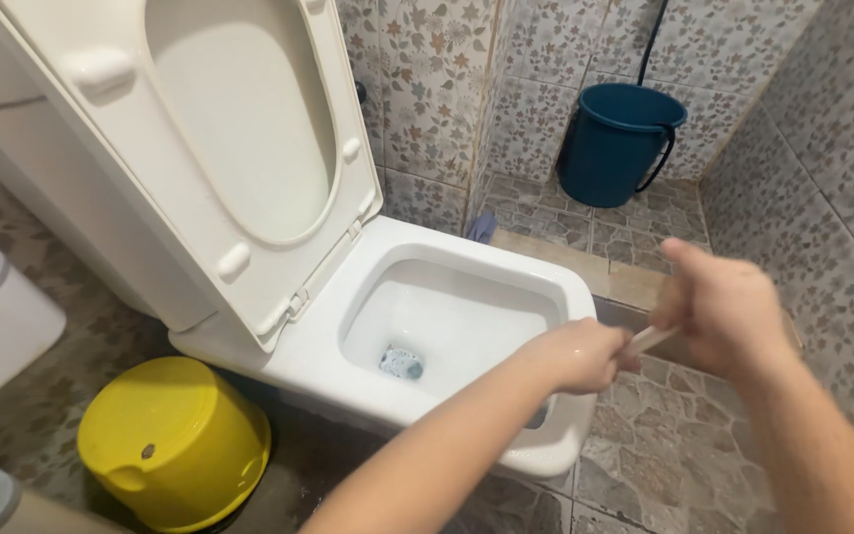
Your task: The person cleans the inside of a toilet bowl by scrubbing it with a brush.
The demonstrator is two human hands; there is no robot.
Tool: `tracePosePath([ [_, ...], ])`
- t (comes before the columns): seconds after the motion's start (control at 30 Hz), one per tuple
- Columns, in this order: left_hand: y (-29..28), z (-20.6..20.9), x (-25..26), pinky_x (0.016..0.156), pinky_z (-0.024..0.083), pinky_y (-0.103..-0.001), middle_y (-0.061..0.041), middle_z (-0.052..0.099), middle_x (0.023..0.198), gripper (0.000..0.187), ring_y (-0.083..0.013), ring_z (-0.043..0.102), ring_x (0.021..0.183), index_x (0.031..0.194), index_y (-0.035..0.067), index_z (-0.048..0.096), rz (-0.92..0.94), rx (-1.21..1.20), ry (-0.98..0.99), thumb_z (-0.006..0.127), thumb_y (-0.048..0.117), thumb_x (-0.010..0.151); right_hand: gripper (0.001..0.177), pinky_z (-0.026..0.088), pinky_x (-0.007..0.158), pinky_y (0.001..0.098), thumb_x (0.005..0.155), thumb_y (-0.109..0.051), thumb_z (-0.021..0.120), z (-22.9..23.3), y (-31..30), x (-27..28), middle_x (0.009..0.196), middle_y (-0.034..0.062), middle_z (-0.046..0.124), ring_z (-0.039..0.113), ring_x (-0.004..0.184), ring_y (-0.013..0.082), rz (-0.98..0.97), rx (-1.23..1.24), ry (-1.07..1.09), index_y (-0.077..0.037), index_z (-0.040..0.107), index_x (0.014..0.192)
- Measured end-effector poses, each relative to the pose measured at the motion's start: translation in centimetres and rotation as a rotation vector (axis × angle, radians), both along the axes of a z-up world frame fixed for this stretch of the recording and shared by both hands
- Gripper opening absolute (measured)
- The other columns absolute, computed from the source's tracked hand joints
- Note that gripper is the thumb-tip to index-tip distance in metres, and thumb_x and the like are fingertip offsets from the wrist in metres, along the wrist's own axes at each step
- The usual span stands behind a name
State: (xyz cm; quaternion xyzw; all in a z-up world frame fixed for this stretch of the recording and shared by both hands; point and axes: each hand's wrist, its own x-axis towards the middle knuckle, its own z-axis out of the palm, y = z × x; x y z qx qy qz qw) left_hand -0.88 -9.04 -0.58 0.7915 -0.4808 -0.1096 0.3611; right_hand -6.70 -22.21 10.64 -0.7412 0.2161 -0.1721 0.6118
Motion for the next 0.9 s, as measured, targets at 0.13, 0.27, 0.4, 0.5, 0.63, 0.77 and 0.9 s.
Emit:
tracePosePath([
  [0.13,1.4,0.1,-2.5,0.079,0.059,-0.047,-0.016,0.077,0.094,0.024,-0.0345,0.076,0.087,0.112,0.011,0.07,0.052,-0.006,-0.006,0.058,0.019,0.094,0.05,0.032,0.045,0.0385,0.097,-0.027,0.065,-1.5,0.1,-2.1,0.05,0.0084,0.05,0.037,0.043,0.0198,0.109,0.052,-0.033,-0.006,0.05,0.053],
  [0.27,6.2,0.0,-3.3,0.079,0.057,-0.051,-0.022,0.074,0.09,0.03,-0.0394,0.073,0.087,0.106,0.009,0.073,0.109,0.175,-0.091,0.053,0.031,0.102,0.055,0.033,0.048,0.0347,0.101,-0.03,0.059,-5.3,0.4,-0.2,0.048,-0.0029,0.029,0.027,0.044,0.0149,0.326,0.498,-0.117,-0.018,0.035,0.052],
  [0.4,9.4,-1.9,-0.6,0.077,0.057,-0.052,-0.018,0.076,0.094,0.041,-0.0383,0.073,0.089,0.097,0.006,0.076,0.166,0.474,-0.195,0.05,0.038,0.103,0.042,0.037,0.063,0.0392,0.103,-0.029,0.048,-12.5,3.1,3.3,0.051,0.0032,0.032,0.033,0.048,0.0204,0.085,0.789,0.001,-0.014,0.038,0.066],
  [0.5,12.0,-5.2,0.2,0.083,0.055,-0.053,-0.019,0.075,0.095,0.045,-0.0383,0.071,0.094,0.097,0.006,0.079,0.136,0.565,-0.261,0.054,0.044,0.101,0.022,0.05,0.076,0.0433,0.103,-0.022,0.051,-19.4,6.9,2.6,0.052,-0.0015,0.028,0.031,0.047,0.0174,-0.008,0.971,-0.116,-0.013,0.045,0.083],
  [0.63,8.8,-6.6,0.6,0.084,0.054,-0.052,-0.02,0.074,0.098,0.049,-0.0393,0.07,0.096,0.096,0.005,0.078,0.083,0.585,-0.21,0.055,0.048,0.098,0.034,0.048,0.08,0.0444,0.104,-0.026,0.05,-19.1,2.4,1.5,0.053,0.0009,0.029,0.036,0.052,0.0195,0.018,0.881,-0.007,-0.011,0.04,0.075],
  [0.77,2.2,-5.0,-0.2,0.076,0.058,-0.053,-0.017,0.077,0.092,0.041,-0.0381,0.075,0.087,0.104,0.014,0.076,-0.086,0.398,-0.371,0.045,0.04,0.1,0.044,0.046,0.08,0.0463,0.108,-0.03,0.05,-12.0,-5.0,2.3,0.053,0.0029,0.03,0.042,0.054,0.0228,0.06,0.597,-0.018,-0.011,0.036,0.071],
  [0.9,4.2,-6.0,0.5,0.082,0.058,-0.053,-0.019,0.078,0.096,0.054,-0.0388,0.074,0.091,0.1,0.011,0.078,0.037,0.463,-0.212,0.041,0.049,0.104,0.05,0.048,0.083,0.0494,0.109,-0.034,0.048,-14.6,-1.6,2.0,0.051,0.004,0.03,0.046,0.054,0.0252,0.105,0.63,-0.031,-0.009,0.033,0.069],
])
